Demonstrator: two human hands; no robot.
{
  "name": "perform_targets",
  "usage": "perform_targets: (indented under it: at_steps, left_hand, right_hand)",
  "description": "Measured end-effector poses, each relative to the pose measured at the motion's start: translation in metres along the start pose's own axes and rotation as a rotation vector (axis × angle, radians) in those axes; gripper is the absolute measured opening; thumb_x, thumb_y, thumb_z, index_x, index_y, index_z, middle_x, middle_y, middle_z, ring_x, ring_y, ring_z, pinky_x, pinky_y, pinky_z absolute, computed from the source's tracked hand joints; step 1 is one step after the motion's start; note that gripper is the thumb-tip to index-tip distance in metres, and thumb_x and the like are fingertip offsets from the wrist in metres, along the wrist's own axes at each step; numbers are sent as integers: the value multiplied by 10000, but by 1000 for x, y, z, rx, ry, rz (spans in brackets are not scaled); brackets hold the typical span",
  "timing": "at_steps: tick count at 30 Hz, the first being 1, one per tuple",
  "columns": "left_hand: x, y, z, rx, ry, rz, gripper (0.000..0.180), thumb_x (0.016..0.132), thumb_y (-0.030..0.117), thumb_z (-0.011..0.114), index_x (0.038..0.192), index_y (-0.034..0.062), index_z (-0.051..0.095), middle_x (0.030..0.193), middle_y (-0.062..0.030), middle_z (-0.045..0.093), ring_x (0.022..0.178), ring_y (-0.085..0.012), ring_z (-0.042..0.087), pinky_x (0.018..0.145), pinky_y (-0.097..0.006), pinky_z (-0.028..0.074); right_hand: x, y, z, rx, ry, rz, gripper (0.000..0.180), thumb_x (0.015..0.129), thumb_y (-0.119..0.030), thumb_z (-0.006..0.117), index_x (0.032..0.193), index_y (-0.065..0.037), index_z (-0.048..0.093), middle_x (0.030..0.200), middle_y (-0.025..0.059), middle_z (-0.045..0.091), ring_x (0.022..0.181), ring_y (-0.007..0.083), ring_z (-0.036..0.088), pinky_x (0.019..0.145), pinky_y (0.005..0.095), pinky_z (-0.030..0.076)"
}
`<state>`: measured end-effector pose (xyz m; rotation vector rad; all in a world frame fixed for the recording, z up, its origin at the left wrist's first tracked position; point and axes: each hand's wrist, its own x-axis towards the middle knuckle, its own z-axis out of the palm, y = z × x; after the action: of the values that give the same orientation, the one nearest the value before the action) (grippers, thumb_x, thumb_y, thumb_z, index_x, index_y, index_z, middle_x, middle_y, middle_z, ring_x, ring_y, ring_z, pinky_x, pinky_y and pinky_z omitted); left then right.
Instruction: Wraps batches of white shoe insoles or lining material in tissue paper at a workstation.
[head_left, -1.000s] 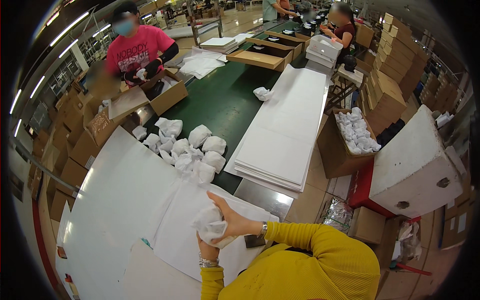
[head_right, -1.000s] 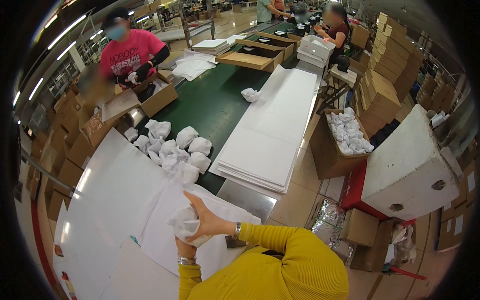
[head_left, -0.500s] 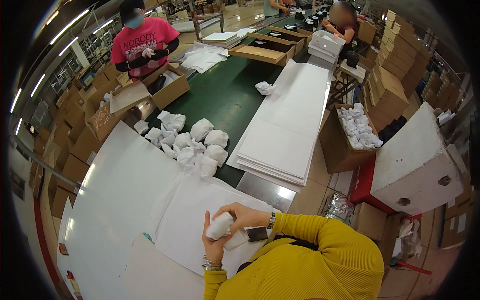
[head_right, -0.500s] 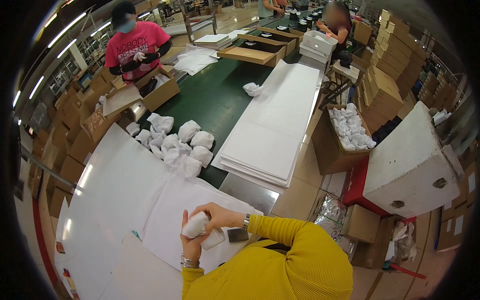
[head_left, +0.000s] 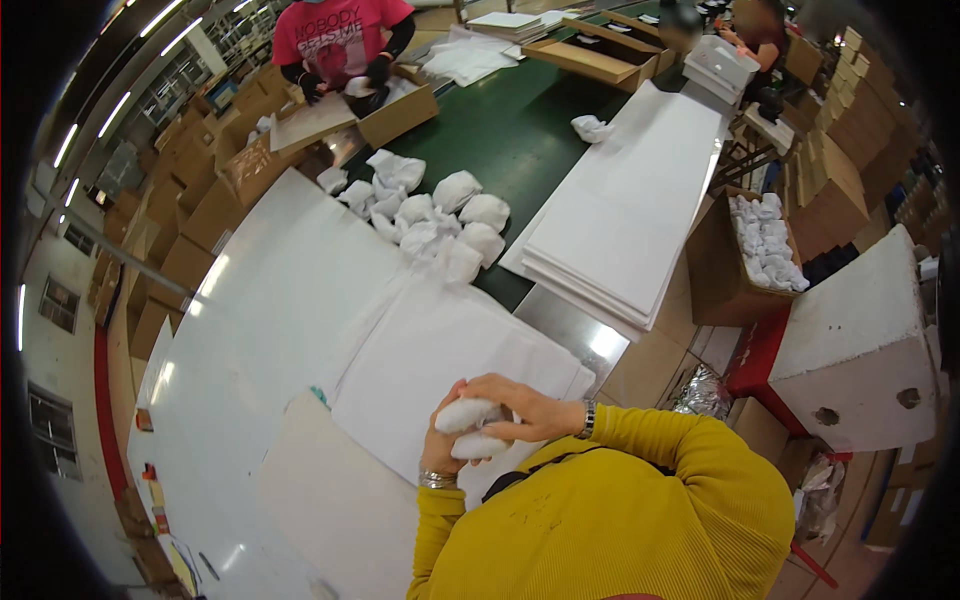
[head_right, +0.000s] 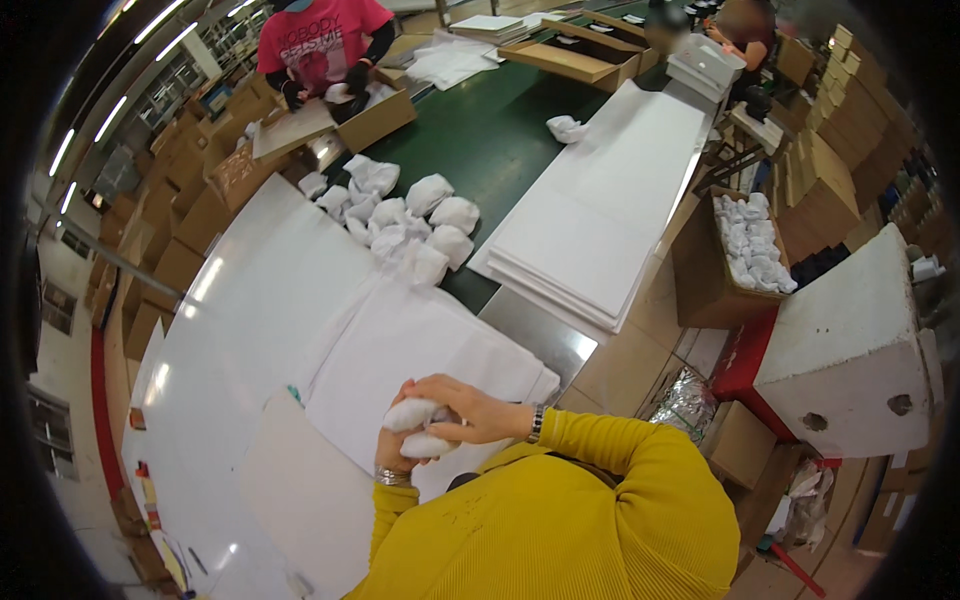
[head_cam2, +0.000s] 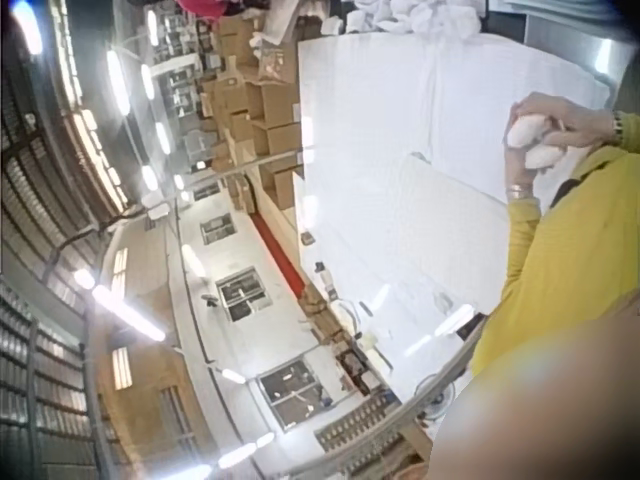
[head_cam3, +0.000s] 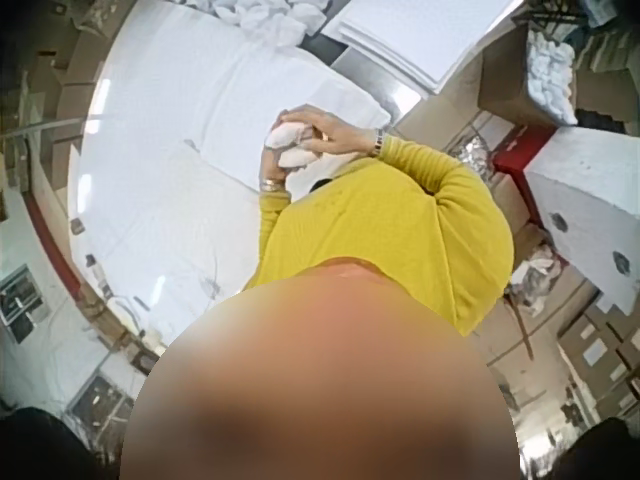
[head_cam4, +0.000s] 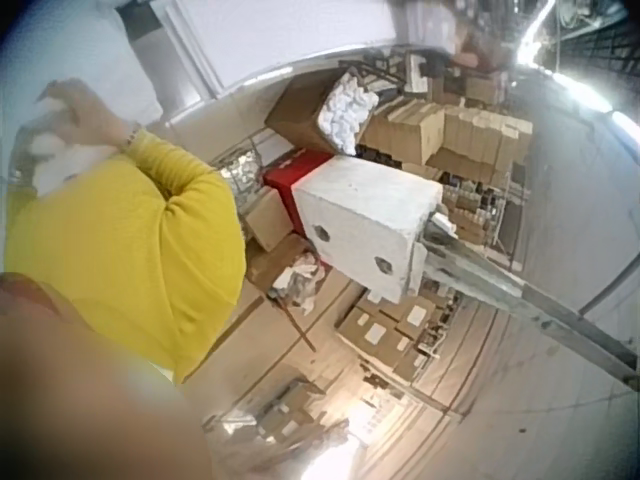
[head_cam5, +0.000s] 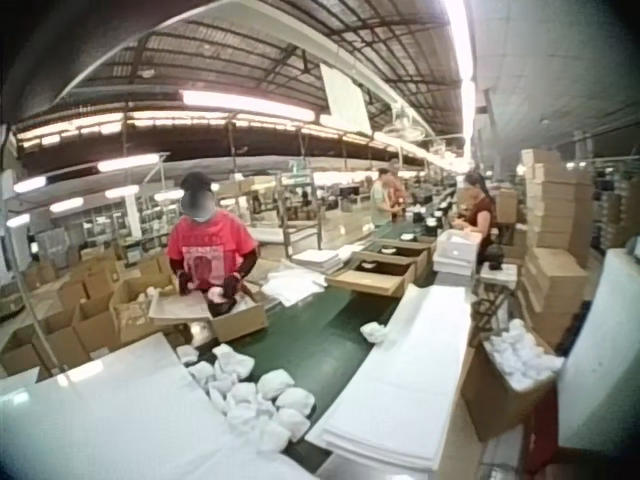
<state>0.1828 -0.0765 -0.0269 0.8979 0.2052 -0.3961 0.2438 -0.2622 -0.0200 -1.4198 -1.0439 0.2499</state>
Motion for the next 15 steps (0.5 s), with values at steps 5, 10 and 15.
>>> perform_targets:
  at_steps: [5,10,15]
  left_hand:
    - [-2,-43,-19,-299,144,-159,488,846,170,536,1305,62,408,1055,-162,581,723,-212,633,495,-284,518]
    - [-17,-15,35,-186,130,175,511,884,134,539,1350,33,354,1194,-169,518,921,-236,607,660,-339,551]
    - [-19,-24,26,257,162,264,489,839,17,630,1290,-12,443,963,-110,645,785,-213,660,642,-316,568]
  right_hand:
    - [6,-6,-3,-329,-42,-64,690,666,-288,812,1236,-50,505,1257,174,411,1082,318,496,925,378,421]
    - [5,-7,4,-46,100,131,494,740,-186,760,1179,-74,565,1073,110,515,980,234,539,843,316,443]
    - [-4,6,15,89,260,227,278,853,-162,621,1097,-32,591,915,79,556,792,115,521,664,254,439]
